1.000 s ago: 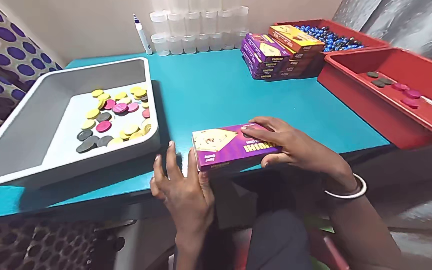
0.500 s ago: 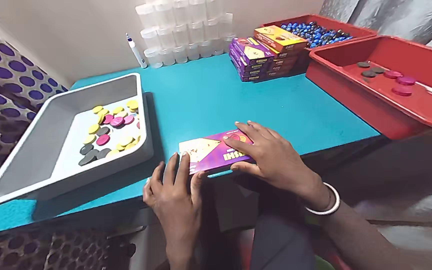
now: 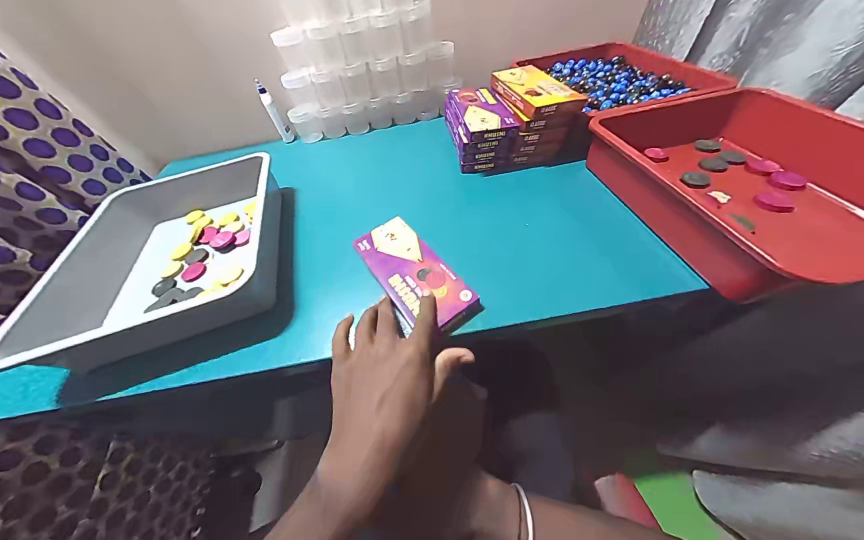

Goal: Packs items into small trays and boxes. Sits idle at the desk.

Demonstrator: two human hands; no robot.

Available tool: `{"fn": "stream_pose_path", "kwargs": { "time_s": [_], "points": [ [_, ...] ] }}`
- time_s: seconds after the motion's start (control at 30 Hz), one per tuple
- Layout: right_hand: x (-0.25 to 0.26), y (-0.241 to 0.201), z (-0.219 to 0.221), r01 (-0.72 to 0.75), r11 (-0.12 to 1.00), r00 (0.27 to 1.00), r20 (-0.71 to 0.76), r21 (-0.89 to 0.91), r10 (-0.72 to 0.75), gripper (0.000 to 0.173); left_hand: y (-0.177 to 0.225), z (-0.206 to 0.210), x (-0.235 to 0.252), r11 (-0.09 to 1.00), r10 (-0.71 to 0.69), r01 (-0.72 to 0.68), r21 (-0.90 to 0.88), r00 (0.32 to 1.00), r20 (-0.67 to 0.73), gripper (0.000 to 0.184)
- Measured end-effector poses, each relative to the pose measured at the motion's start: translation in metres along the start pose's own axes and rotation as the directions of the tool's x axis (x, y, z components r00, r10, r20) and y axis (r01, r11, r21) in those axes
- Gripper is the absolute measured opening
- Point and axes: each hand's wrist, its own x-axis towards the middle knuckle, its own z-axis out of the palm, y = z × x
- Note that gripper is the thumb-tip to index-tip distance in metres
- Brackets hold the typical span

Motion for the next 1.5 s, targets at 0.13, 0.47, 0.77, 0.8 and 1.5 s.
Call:
{"fn": "stream_pose_path", "kwargs": {
  "time_s": [0.13, 0.47, 0.77, 0.8, 1.5],
  "points": [
    [-0.014, 0.033, 0.059, 0.198, 0.980, 0.979, -0.037, -0.005, -0.198, 0.026, -0.015, 0.019, 0.070, 0.991, -0.095, 0.079, 0.104, 0.983, 0.159, 0.052],
    [-0.008, 0.075, 0.041, -0.192, 0.981, 0.901, 0.403, 0.040, 0.160, 0.016, -0.085, 0.085, 0.264, 0.996, 0.059, -0.040, -0.076, 0.959, 0.276, 0.039],
    [-0.005, 0.082, 0.029, -0.547, 0.837, 0.673, 0.607, 0.024, 0.422, 0.034, -0.069, 0.094, 0.274, 0.999, 0.027, -0.018, -0.044, 0.975, 0.220, 0.043],
    [-0.012, 0.083, 0.034, -0.527, 0.850, 0.698, 0.561, -0.017, 0.445, 0.036, -0.069, 0.096, 0.275, 1.000, 0.029, -0.027, -0.013, 0.979, 0.203, 0.042],
    [-0.114, 0.042, -0.037, -0.748, 0.430, 0.570, -0.156, -0.505, 0.807, 0.040, -0.153, -0.022, -0.230, 0.985, -0.171, 0.169, 0.035, 0.982, 0.075, 0.049]
  ]
}}
